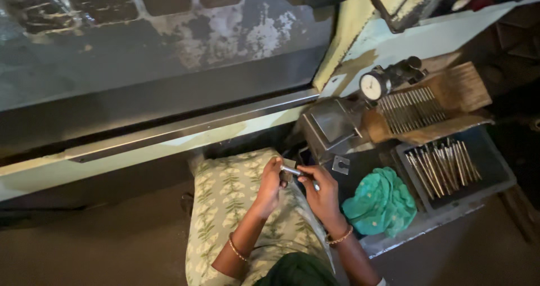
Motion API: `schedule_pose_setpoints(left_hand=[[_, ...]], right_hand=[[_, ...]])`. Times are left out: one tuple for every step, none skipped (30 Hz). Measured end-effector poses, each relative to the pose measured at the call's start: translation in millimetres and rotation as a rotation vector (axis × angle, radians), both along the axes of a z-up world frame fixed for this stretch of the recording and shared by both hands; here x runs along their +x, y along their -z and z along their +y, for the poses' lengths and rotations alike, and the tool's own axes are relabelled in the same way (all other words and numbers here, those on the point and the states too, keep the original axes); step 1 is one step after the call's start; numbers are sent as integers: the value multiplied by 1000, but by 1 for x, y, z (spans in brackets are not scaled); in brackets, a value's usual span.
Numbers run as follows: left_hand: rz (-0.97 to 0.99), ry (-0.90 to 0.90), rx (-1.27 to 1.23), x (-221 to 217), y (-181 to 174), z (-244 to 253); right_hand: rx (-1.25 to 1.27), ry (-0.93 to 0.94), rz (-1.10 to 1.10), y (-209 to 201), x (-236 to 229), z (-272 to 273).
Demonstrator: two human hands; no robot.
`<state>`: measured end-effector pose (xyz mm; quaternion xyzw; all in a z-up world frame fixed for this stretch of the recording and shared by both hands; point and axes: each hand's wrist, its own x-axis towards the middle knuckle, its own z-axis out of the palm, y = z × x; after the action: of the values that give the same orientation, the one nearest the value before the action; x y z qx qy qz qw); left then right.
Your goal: The person operates a press machine by inserting a metal rod into a mold, closing the press, and then removing the rod. They repeat this process multiple times, handling the rods and operating the machine's lever.
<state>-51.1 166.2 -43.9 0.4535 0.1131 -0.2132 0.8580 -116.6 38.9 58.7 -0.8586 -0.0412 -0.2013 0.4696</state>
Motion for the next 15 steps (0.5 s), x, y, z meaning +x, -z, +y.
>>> schedule_pose_setpoints(left_hand=[[17, -12, -17, 0, -6, 4], [35, -22, -34, 0, -12, 8], [29, -23, -33, 0, -17, 11], [23, -21, -33, 1, -22, 13], [18, -19, -32, 1, -26, 15], [18, -20, -21, 1, -30, 16], [18, -20, -9, 1, -33, 17], [19, -20, 3, 2, -36, 17], [13, -24, -6, 2, -38, 17], [8, -29, -15, 2, -39, 17], [2, -33, -24, 2, -40, 17], [4, -30, -23, 2, -41, 16], [5, -27, -21, 3, -42, 16], [6, -23, -19, 3, -43, 16], [4, -17, -22, 2, -43, 16]], right_hand=[[-4, -6, 4, -4, 2, 3], [0, 9, 33, -6, 4, 5], [4, 24, 63, -7, 6, 7], [7, 42, 93, -7, 7, 7], [6, 20, 66, -6, 9, 7], [5, 0, 40, -5, 10, 6], [4, -20, 14, -5, 10, 5], [2, -27, 4, -4, 11, 5], [0, -34, -7, -4, 11, 4], [-1, -42, -17, -4, 11, 4], [-11, -51, -24, -5, 11, 3], [-20, -60, -31, -6, 11, 3], [-30, -70, -38, -8, 11, 4], [-17, -73, -22, -9, 11, 4], [-5, -75, -7, -10, 11, 5]])
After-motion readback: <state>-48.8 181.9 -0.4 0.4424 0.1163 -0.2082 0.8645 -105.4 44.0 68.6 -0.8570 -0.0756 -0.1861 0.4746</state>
